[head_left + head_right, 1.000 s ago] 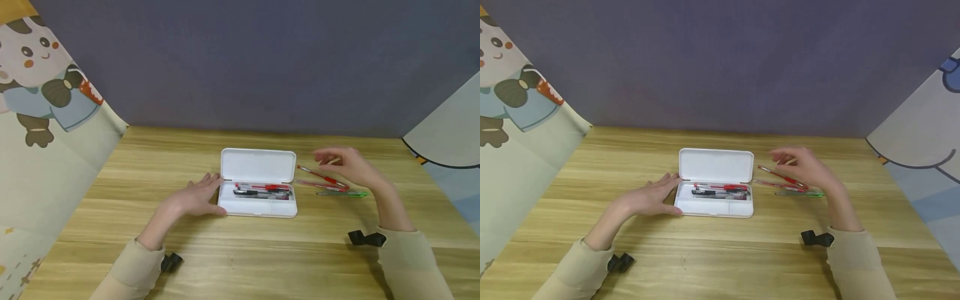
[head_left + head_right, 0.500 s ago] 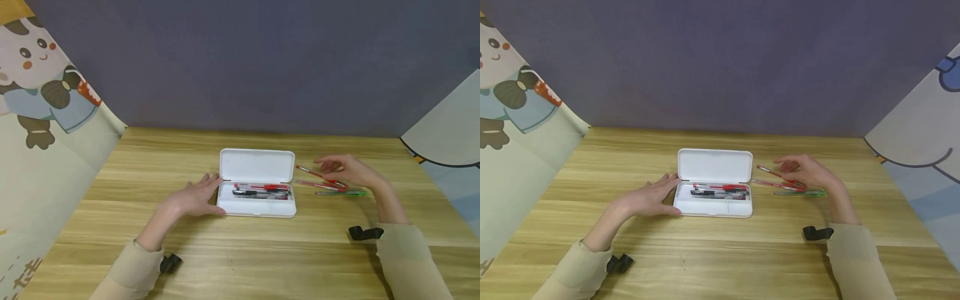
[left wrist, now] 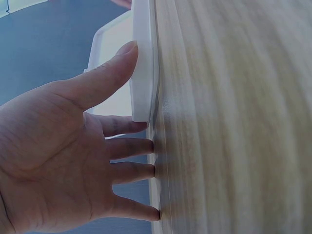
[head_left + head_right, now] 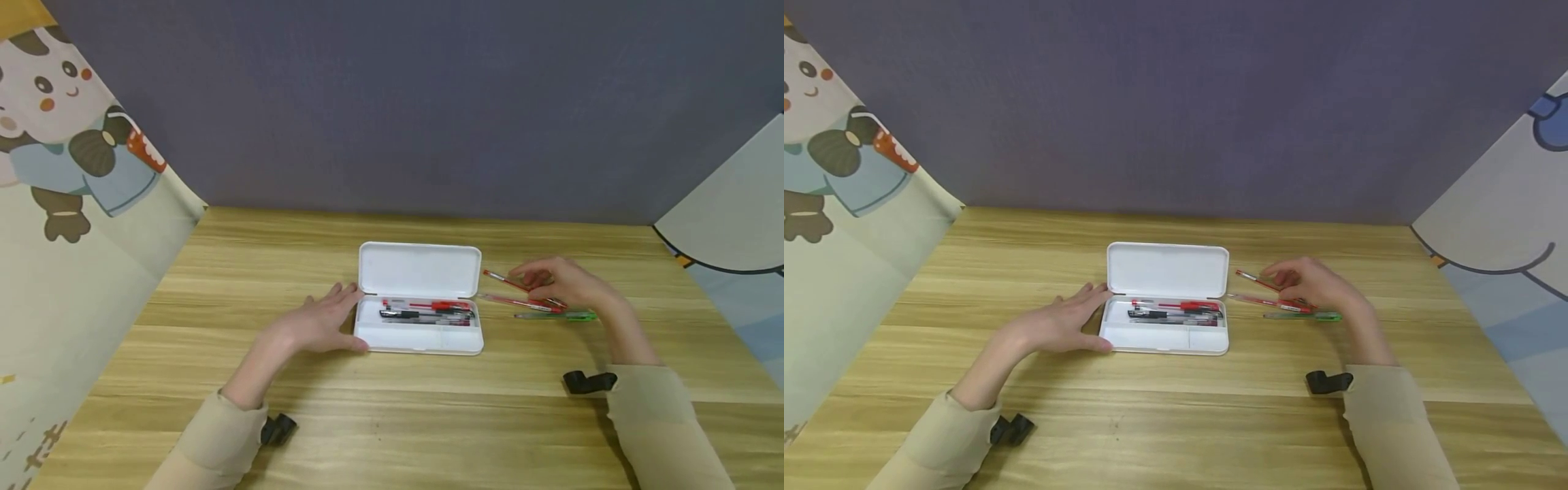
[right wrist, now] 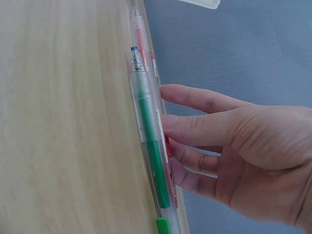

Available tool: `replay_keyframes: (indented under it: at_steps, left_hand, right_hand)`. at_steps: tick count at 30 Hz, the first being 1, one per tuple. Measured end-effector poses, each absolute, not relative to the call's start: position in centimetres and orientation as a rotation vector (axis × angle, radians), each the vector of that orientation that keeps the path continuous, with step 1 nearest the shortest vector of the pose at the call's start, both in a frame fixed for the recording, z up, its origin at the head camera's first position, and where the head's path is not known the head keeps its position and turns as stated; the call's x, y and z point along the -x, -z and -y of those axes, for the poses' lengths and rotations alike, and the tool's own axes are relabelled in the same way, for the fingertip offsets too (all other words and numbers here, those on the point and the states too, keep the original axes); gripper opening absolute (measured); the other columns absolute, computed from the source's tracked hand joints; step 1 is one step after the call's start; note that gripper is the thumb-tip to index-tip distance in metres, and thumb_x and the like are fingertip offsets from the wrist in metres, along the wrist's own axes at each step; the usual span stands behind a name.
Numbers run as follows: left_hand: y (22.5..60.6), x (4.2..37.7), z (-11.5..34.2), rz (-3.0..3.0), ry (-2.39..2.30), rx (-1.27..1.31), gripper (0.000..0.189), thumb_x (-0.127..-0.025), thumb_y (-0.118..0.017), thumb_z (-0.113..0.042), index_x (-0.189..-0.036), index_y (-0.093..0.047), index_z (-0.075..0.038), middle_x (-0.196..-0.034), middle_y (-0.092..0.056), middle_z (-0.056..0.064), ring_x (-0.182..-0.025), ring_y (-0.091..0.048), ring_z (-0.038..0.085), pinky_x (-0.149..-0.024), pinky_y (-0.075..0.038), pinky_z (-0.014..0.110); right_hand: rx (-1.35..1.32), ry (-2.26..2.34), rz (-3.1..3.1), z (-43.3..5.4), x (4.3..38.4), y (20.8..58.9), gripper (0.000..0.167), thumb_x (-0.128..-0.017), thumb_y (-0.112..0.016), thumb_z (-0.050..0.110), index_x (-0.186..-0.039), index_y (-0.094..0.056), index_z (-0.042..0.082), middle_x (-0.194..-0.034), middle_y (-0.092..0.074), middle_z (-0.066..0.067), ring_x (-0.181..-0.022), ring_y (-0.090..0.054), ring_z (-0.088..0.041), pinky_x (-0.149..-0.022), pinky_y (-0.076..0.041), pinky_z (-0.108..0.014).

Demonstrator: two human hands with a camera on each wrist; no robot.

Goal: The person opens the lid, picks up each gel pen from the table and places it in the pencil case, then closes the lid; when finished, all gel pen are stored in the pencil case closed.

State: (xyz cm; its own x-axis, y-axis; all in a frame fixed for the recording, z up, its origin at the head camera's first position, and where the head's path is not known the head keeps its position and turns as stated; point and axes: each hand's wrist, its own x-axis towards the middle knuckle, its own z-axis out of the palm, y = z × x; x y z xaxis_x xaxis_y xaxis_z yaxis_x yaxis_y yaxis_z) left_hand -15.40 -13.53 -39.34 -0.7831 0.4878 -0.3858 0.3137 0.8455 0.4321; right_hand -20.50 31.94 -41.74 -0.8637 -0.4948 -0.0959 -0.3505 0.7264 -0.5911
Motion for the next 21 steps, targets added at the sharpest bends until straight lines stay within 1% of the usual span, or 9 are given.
replay_keyframes:
  at_steps: [2, 6, 9, 11, 14, 17, 21]
  left_hand:
    - [39.3, 15.4, 13.5, -2.529, -0.476, -0.588, 0.101, -0.090, -0.074, -0.052, -0.166, -0.018, -0.015, -0.173, -0.010, 0.019, -0.161, -0.007, 0.043, -0.123, -0.009, 0.077]
    - [39.2, 15.4, 13.5, -2.534, -0.471, -0.590, 0.101, -0.090, -0.074, -0.052, -0.166, -0.018, -0.015, -0.173, -0.010, 0.019, -0.161, -0.007, 0.042, -0.123, -0.009, 0.077]
    - [39.2, 15.3, 13.5, -2.535, -0.465, -0.590, 0.101, -0.090, -0.073, -0.052, -0.166, -0.018, -0.015, -0.173, -0.010, 0.019, -0.161, -0.007, 0.042, -0.123, -0.010, 0.076]
    - [39.2, 15.3, 13.5, -2.535, -0.464, -0.588, 0.101, -0.090, -0.073, -0.052, -0.166, -0.018, -0.015, -0.173, -0.010, 0.019, -0.161, -0.007, 0.042, -0.123, -0.010, 0.076]
    - [39.2, 15.3, 13.5, -2.532, -0.463, -0.584, 0.101, -0.090, -0.073, -0.052, -0.166, -0.018, -0.015, -0.173, -0.010, 0.020, -0.161, -0.007, 0.042, -0.123, -0.010, 0.076]
    - [39.2, 15.3, 13.5, -2.533, -0.466, -0.583, 0.101, -0.090, -0.074, -0.052, -0.166, -0.018, -0.015, -0.173, -0.010, 0.020, -0.161, -0.007, 0.042, -0.123, -0.009, 0.076]
    - [39.3, 15.3, 13.5, -2.536, -0.465, -0.585, 0.102, -0.090, -0.073, -0.054, -0.166, -0.018, -0.014, -0.173, -0.010, 0.020, -0.161, -0.007, 0.042, -0.123, -0.009, 0.077]
  right_hand:
    - [0.663, 0.848, -2.679, -31.9, 20.5, 41.8, 0.040, -0.089, -0.075, -0.002, -0.128, -0.070, 0.003, -0.107, -0.074, -0.012, -0.096, -0.070, -0.022, -0.075, -0.058, -0.026]
    - [0.628, 0.883, -2.649, -31.9, 20.4, 41.8, 0.039, -0.090, -0.071, -0.005, -0.128, -0.071, 0.004, -0.100, -0.072, -0.011, -0.081, -0.065, -0.014, -0.065, -0.054, -0.026]
    - [0.617, 0.901, -2.634, -31.9, 20.3, 41.7, 0.038, -0.092, -0.068, -0.007, -0.129, -0.070, 0.004, -0.097, -0.071, -0.011, -0.071, -0.061, -0.012, -0.058, -0.051, -0.026]
    - [0.619, 0.901, -2.640, -31.8, 20.3, 41.7, 0.039, -0.092, -0.067, -0.007, -0.129, -0.069, 0.004, -0.097, -0.071, -0.011, -0.068, -0.059, -0.012, -0.056, -0.049, -0.026]
    - [0.637, 0.878, -2.680, -31.7, 20.3, 41.6, 0.040, -0.091, -0.066, -0.010, -0.129, -0.070, 0.004, -0.094, -0.072, -0.009, -0.071, -0.061, -0.013, -0.059, -0.050, -0.025]
    - [0.653, 0.846, -2.733, -31.6, 20.2, 41.2, 0.043, -0.090, -0.066, -0.011, -0.130, -0.070, 0.004, -0.093, -0.073, -0.008, -0.080, -0.067, -0.017, -0.067, -0.053, -0.025]
    - [0.657, 0.805, -2.811, -31.4, 20.1, 40.6, 0.044, -0.092, -0.067, -0.009, -0.133, -0.068, 0.006, -0.097, -0.074, -0.009, -0.092, -0.071, -0.024, -0.076, -0.057, -0.029]
